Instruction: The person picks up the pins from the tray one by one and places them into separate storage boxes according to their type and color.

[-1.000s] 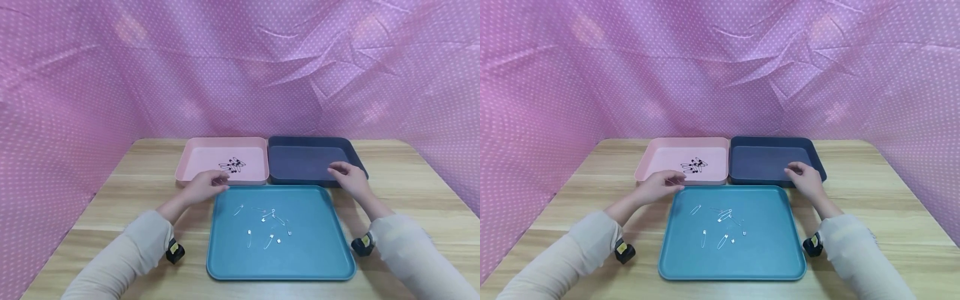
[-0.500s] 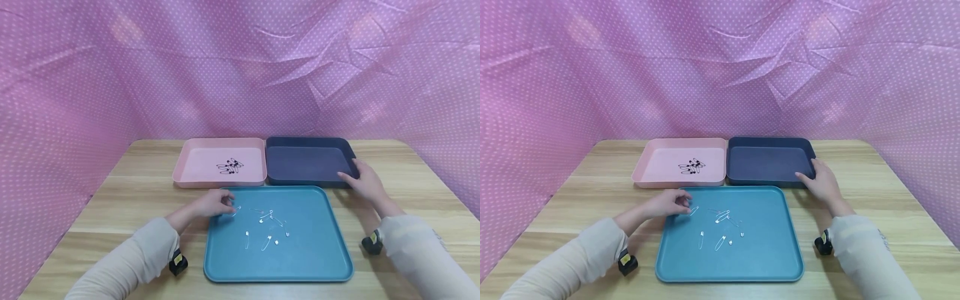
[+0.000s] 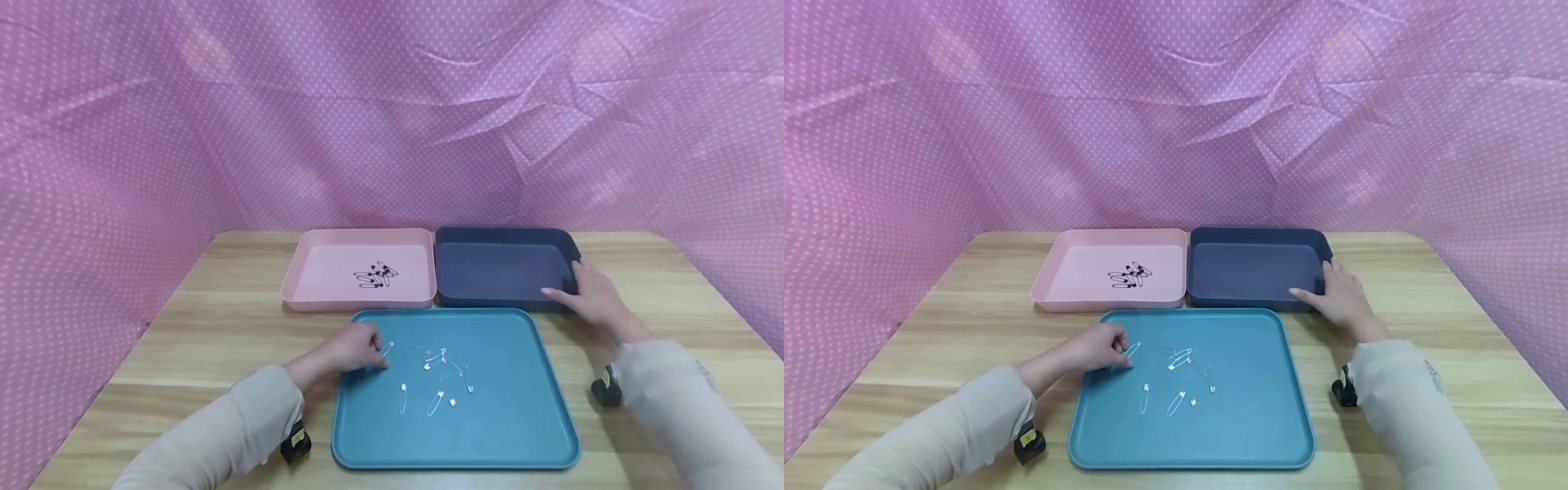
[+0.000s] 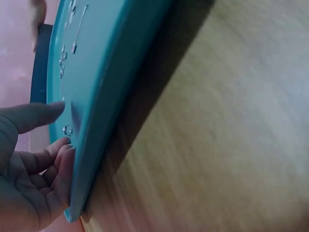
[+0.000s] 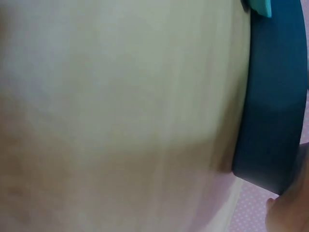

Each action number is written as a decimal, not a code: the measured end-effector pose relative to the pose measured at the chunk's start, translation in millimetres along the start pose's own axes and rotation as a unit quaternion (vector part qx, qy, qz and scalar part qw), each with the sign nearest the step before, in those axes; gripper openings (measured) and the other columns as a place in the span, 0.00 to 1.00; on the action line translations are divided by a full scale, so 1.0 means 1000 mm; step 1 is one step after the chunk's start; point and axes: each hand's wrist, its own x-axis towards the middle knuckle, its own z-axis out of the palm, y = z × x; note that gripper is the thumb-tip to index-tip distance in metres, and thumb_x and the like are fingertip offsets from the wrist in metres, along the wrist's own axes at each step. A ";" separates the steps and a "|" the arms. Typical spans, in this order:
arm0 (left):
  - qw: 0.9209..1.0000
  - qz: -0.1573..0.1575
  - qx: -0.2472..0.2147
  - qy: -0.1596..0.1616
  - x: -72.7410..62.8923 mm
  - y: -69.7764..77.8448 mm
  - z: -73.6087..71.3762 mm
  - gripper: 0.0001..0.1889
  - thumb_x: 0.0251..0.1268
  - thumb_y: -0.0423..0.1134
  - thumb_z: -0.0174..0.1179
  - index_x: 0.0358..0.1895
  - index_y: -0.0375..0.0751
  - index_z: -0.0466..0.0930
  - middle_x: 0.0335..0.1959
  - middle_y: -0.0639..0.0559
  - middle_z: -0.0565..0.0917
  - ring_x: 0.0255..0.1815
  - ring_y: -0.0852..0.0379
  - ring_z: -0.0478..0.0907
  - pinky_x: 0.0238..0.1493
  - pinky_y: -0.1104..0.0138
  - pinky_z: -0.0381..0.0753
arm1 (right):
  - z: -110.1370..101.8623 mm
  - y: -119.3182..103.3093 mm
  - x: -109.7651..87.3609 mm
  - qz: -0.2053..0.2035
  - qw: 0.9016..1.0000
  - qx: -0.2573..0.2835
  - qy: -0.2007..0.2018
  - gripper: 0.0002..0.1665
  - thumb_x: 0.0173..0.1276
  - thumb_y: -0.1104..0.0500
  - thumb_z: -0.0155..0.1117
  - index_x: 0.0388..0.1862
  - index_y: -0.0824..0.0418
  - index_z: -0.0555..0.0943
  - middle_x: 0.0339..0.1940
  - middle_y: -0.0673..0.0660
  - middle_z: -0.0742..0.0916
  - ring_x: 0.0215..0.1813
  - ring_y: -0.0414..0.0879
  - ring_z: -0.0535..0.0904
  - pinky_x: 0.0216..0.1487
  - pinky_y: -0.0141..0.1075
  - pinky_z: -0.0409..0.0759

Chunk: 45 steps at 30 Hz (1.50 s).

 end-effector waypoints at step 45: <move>0.996 0.029 -0.075 0.036 0.009 0.009 0.007 0.07 0.53 0.32 0.55 0.20 0.39 0.74 0.15 0.53 0.74 0.19 0.59 0.70 0.21 0.70 0.70 | -0.001 0.001 0.002 0.022 0.996 -0.015 -0.080 0.63 0.55 0.32 0.48 0.60 0.82 0.35 0.61 0.78 0.37 0.62 0.68 0.28 0.59 0.57 0.34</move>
